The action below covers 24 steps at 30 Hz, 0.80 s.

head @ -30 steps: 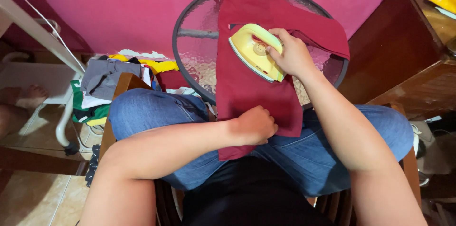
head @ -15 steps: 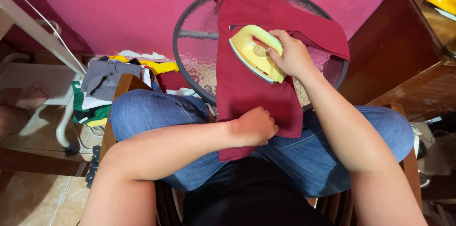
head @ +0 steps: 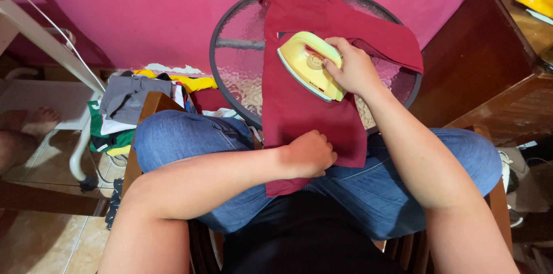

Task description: A person is ironing a red shirt on a small glass table while sitting on a chair.

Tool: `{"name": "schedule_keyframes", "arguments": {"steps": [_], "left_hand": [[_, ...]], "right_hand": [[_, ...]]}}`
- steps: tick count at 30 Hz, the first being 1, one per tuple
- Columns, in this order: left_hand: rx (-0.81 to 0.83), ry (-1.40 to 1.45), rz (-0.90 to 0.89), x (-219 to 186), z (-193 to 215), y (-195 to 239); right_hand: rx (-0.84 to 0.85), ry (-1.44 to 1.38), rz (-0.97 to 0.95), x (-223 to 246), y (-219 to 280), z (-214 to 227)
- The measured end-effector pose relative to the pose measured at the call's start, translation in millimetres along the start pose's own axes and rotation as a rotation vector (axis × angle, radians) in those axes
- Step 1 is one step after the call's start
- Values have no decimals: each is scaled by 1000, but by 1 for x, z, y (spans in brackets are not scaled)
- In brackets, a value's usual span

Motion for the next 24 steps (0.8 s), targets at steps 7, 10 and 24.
{"name": "schedule_keyframes", "arguments": {"steps": [7, 10, 24], "left_hand": [[-24, -17, -7, -1, -1, 1], [-32, -32, -14, 0, 1, 3], [-47, -26, -24, 0, -1, 1]], "right_hand": [[6, -8, -2, -3, -1, -2], [7, 0, -5, -4, -2, -2], [5, -15, 5, 4, 1, 1]]}}
Point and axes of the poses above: each hand's wrist, its own y-axis away from the middle knuckle, its own z-axis out of the back of the hand, x = y × z, the point moved 5 cm from there along -y, towards the middle knuckle, and after that the axes turned 12 degrees about x, right-handed, at the moved point
